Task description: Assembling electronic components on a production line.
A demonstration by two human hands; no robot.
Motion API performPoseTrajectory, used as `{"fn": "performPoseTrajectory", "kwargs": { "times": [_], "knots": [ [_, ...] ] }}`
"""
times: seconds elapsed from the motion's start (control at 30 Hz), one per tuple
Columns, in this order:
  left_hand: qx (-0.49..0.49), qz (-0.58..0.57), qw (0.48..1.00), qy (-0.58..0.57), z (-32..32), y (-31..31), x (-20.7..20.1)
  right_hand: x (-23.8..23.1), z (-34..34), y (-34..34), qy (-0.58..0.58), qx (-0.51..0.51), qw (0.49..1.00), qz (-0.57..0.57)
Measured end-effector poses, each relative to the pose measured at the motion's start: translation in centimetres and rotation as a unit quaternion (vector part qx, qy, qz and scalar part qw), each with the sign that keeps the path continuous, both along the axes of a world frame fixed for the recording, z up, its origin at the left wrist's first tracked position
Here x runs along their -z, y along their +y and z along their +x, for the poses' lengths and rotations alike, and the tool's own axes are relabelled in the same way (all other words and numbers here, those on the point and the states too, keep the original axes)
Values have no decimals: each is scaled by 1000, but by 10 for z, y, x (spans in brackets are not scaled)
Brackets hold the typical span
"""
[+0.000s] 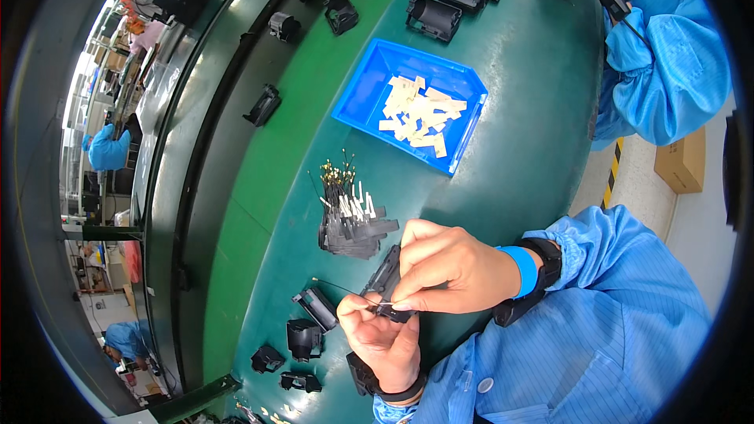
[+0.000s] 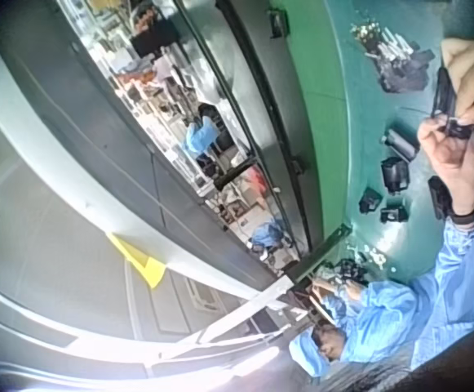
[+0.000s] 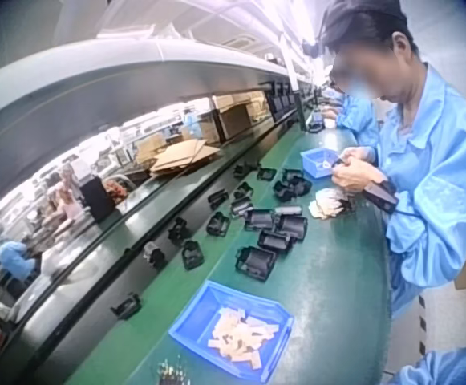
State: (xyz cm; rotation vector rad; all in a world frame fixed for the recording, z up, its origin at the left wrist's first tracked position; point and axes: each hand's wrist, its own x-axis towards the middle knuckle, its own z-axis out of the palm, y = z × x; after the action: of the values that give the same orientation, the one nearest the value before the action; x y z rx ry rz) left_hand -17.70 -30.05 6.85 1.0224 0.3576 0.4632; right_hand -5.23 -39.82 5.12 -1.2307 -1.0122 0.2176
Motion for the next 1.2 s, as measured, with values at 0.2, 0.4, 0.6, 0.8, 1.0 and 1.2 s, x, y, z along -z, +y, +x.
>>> {"fn": "performPoseTrajectory", "kwargs": {
  "times": [0.2, 0.4, 0.6, 0.8, 1.0, 1.2],
  "knots": [
    [4, 8, 1000, -2, -1, 1, 1, -1, 0, 0, 1, -3, 1000, -6],
    [11, -2, 1000, -1, -1, 2, 1, 0, 0, 0, 0, -4, 1000, -8],
    [6, 6, 1000, -1, 1, 2, 0, 0, 0, 0, 5, -4, 1000, -6],
    [13, 2, 1000, -2, 1, 2, 0, -1, 1, 0, 3, -3, 1000, -6],
    [8, 3, 1000, 1, 1, 2, -1, -1, 2, 0, 16, -11, 1000, -4],
    [19, -22, 1000, 3, 1, 3, 0, 0, 2, 0, 53, -23, 998, -6]
  ]
}}
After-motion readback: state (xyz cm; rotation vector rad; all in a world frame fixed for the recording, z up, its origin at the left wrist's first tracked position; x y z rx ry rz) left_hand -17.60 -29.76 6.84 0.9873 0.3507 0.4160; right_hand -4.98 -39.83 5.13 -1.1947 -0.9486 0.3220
